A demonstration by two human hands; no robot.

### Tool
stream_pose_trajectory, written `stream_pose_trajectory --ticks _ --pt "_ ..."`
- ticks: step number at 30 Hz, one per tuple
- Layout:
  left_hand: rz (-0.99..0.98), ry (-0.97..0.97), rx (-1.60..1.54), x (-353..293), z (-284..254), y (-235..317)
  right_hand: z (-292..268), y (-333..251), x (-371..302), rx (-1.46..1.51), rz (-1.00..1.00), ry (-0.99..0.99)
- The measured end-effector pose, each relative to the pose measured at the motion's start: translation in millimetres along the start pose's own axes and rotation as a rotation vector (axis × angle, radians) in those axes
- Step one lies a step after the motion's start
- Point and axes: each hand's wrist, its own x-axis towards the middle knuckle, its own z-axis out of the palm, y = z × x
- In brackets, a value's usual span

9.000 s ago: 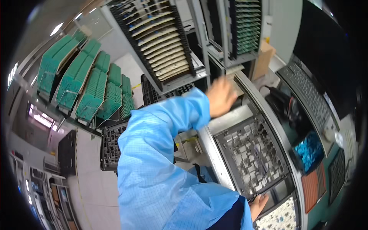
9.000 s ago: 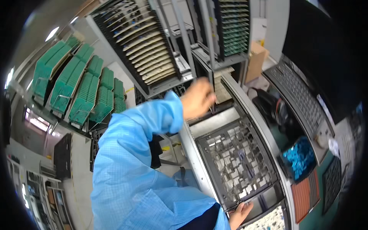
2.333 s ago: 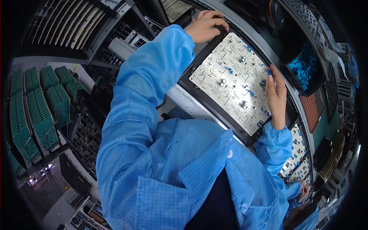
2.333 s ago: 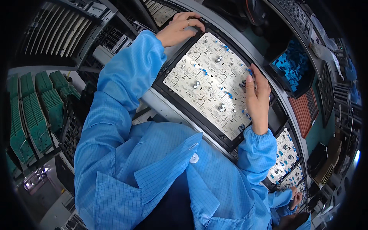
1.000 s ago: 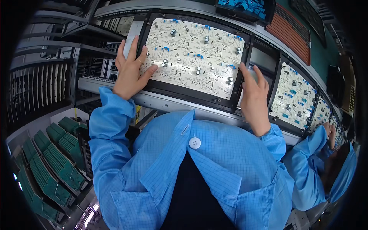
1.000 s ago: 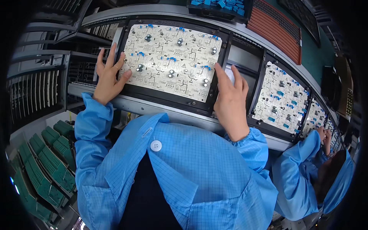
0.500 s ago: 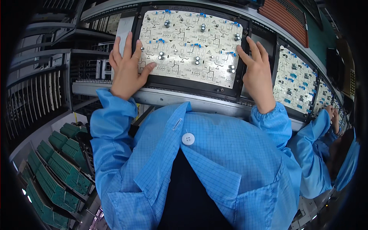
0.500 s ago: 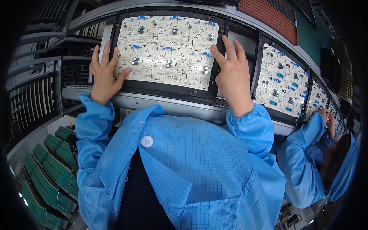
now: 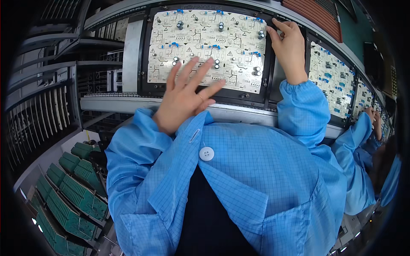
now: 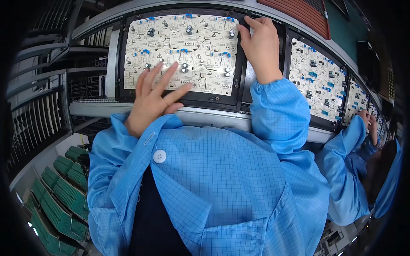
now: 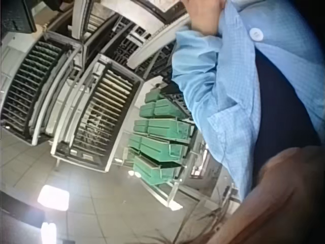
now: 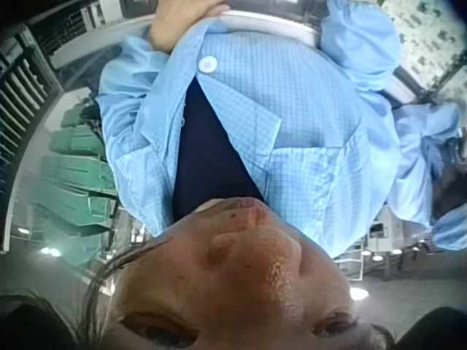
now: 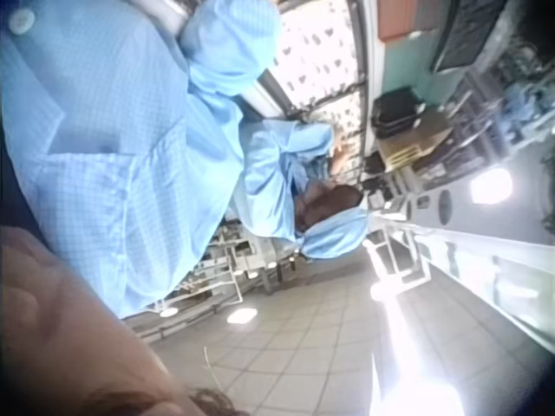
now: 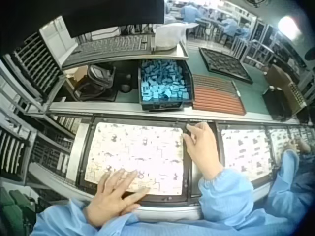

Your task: Assembling components onto printed circuit boards at a manual assembly station.

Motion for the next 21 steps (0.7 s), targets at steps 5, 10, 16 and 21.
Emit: stream_pose_trajectory --ticks 5,10,16,21 --pt "-0.010 -0.098 0.094 -1 11 4 0 -7 2 0.086 0.057 0.023" --pt "-0.003 -0.145 0.098 0 13 3 8 -7 0 0.301 0.161 0.049" --pt "0.001 -0.146 -0.001 1 14 6 6 -6 -3 0.391 0.215 0.001" --pt "0.017 -0.044 0.010 7 18 9 -7 5 -6 0.337 0.100 0.017"
